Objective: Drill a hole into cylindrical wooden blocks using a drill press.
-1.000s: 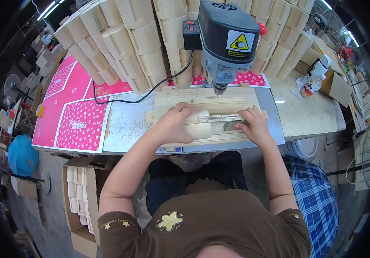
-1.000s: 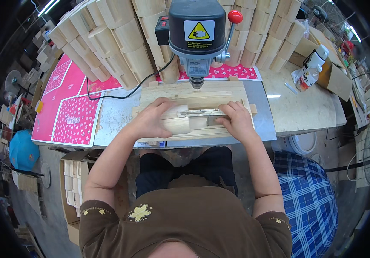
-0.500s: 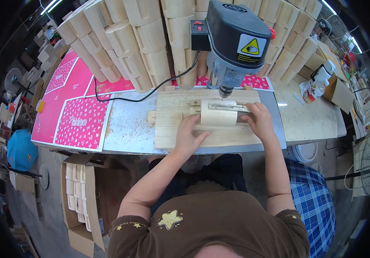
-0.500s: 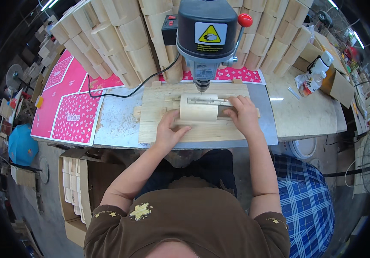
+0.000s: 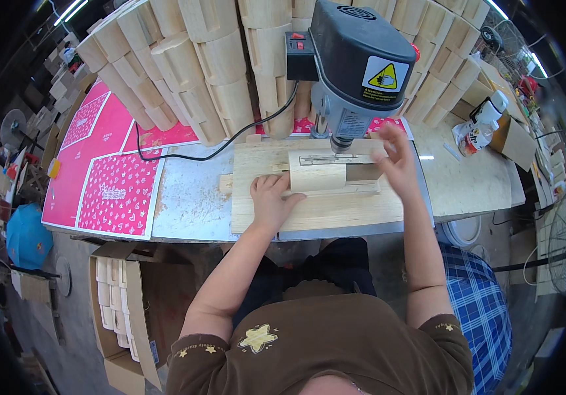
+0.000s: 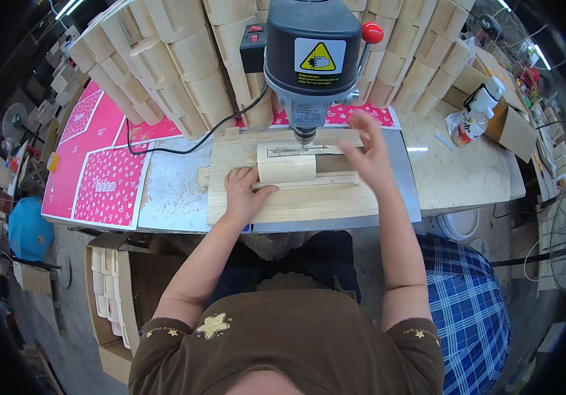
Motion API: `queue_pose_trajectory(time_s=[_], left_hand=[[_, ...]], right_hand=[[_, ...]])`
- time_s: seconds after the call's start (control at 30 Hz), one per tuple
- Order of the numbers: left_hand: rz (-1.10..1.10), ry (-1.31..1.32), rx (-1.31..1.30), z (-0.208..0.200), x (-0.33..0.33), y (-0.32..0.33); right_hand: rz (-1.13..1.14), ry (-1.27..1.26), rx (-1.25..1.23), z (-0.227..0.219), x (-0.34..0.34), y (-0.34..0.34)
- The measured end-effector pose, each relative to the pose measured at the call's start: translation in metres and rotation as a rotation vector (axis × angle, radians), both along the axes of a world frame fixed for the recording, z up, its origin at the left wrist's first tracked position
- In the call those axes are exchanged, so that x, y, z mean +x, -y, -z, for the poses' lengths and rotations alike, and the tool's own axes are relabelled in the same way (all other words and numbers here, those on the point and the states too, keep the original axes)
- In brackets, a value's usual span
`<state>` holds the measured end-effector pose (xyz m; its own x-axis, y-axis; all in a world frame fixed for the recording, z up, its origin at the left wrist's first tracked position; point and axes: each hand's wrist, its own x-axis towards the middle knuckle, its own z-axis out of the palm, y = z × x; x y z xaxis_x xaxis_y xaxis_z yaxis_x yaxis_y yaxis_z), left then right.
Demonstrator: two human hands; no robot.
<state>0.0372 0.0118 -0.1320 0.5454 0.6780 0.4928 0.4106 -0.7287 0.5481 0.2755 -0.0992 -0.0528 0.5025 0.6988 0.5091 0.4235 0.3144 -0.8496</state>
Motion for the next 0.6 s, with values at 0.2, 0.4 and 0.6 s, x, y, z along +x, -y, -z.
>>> queue_pose_trajectory(time_s=[0.2,0.4,0.6], left_hand=[[0.021,-0.003,-0.021,-0.002,0.007,-0.001],[-0.012,-0.011,0.059,-0.004,0.006,-0.001],[-0.016,-0.011,0.067,-0.006,0.001,0.0]], right_hand=[[0.205,0.21,0.149,-0.152,0.022,-0.044],[0.485,0.714,-0.067,-0.167,0.007,-0.045],[0.549,0.741,-0.042,-0.12,-0.041,0.022]])
